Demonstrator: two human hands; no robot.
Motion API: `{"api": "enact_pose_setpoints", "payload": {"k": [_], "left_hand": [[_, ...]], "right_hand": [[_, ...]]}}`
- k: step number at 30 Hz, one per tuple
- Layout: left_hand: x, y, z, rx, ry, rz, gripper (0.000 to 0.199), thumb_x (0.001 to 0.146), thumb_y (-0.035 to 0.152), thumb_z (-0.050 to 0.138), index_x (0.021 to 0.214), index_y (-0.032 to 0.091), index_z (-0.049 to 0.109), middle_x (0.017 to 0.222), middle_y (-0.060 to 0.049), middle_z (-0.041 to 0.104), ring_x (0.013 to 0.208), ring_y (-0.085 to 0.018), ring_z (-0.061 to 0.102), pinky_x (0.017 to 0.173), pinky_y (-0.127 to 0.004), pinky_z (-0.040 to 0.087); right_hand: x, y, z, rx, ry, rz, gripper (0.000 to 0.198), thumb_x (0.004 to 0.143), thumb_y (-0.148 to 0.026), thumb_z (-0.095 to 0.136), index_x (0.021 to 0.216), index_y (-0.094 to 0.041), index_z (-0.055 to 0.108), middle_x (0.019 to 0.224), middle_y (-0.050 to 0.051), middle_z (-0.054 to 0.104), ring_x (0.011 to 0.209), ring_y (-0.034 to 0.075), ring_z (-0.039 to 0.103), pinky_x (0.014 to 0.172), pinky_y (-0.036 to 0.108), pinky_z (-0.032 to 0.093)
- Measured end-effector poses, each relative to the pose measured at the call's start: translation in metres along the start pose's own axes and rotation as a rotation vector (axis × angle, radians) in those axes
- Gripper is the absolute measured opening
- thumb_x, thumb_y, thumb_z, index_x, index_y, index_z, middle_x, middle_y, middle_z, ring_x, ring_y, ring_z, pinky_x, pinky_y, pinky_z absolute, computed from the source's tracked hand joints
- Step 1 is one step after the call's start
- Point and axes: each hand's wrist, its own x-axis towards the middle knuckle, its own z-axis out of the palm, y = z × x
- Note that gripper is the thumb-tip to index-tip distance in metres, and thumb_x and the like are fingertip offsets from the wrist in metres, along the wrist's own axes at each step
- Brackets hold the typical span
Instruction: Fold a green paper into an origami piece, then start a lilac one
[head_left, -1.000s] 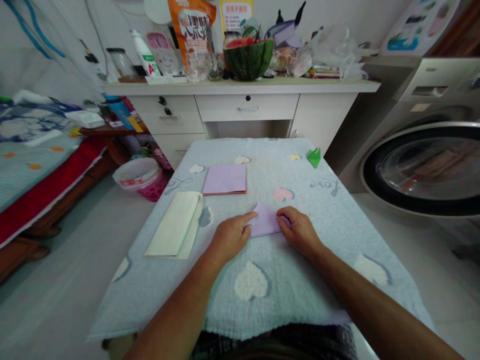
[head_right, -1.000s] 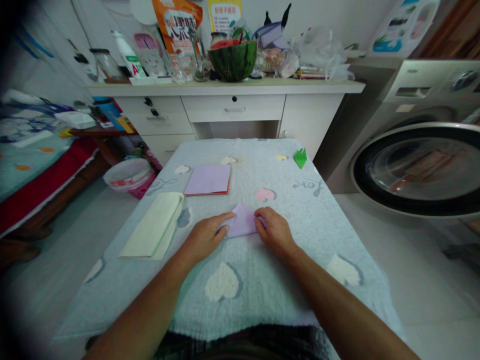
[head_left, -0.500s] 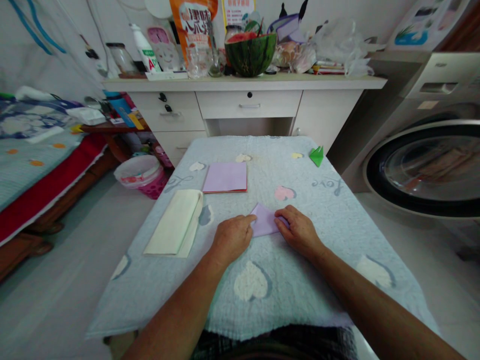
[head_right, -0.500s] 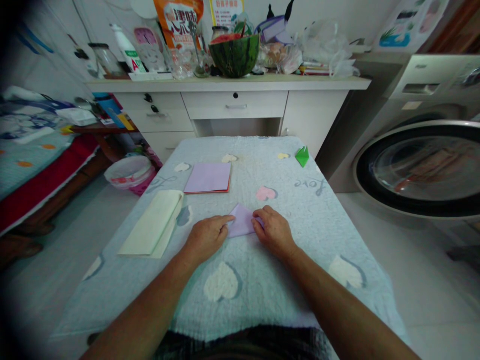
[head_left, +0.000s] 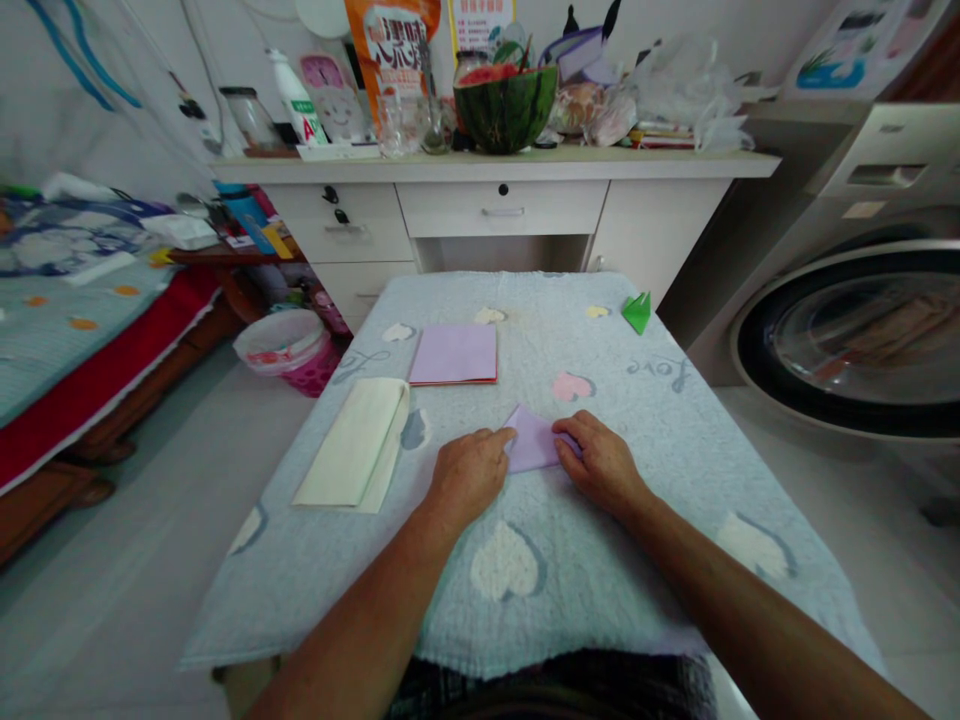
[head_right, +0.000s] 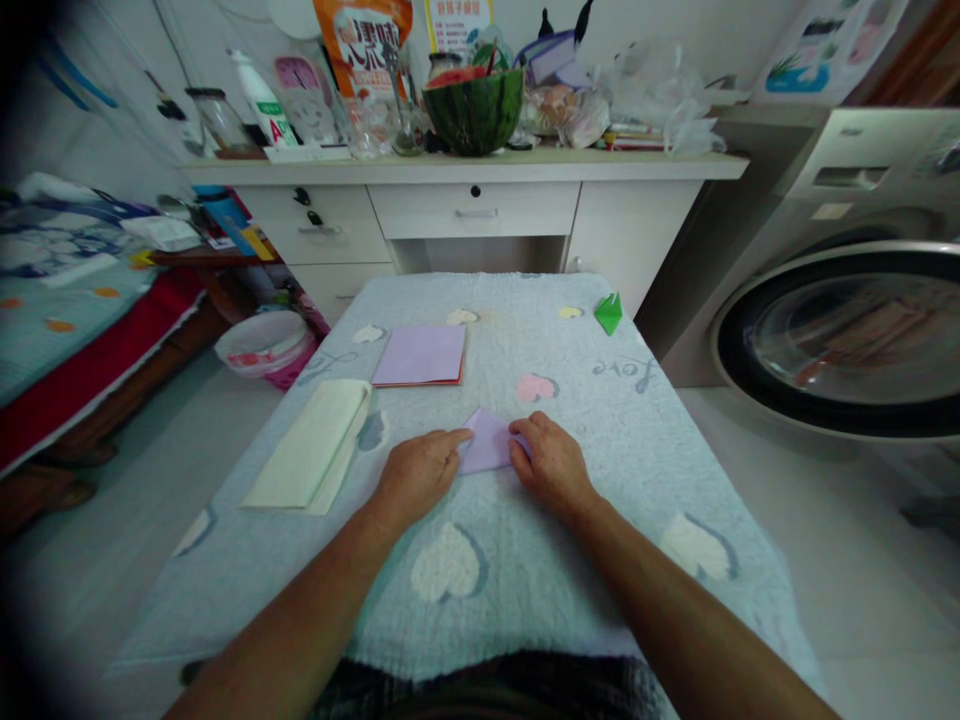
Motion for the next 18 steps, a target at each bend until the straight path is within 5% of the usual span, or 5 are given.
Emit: {"api": "enact_pose_setpoints", "payload": {"k": [18], "left_hand": [[-0.0052,0.0039,-0.0009,-0.022,-0.042,-0.005,0.041,0.087,0.018,0.046,0.124,0.029,0.059,0.104,-0.003,0.071,0.094,-0.020,0.067,0.082,-0.033,0.050]], "right_hand": [[-0.0012,0.0009,-0.0026,-0.035,-0.025,0.011,0.023,0.084,-0.019,0.047,0.097,-0.020,0.066,0.089,0.004,0.063,0.079,0.016,0.059,0.073,0.026,0.042]]}}
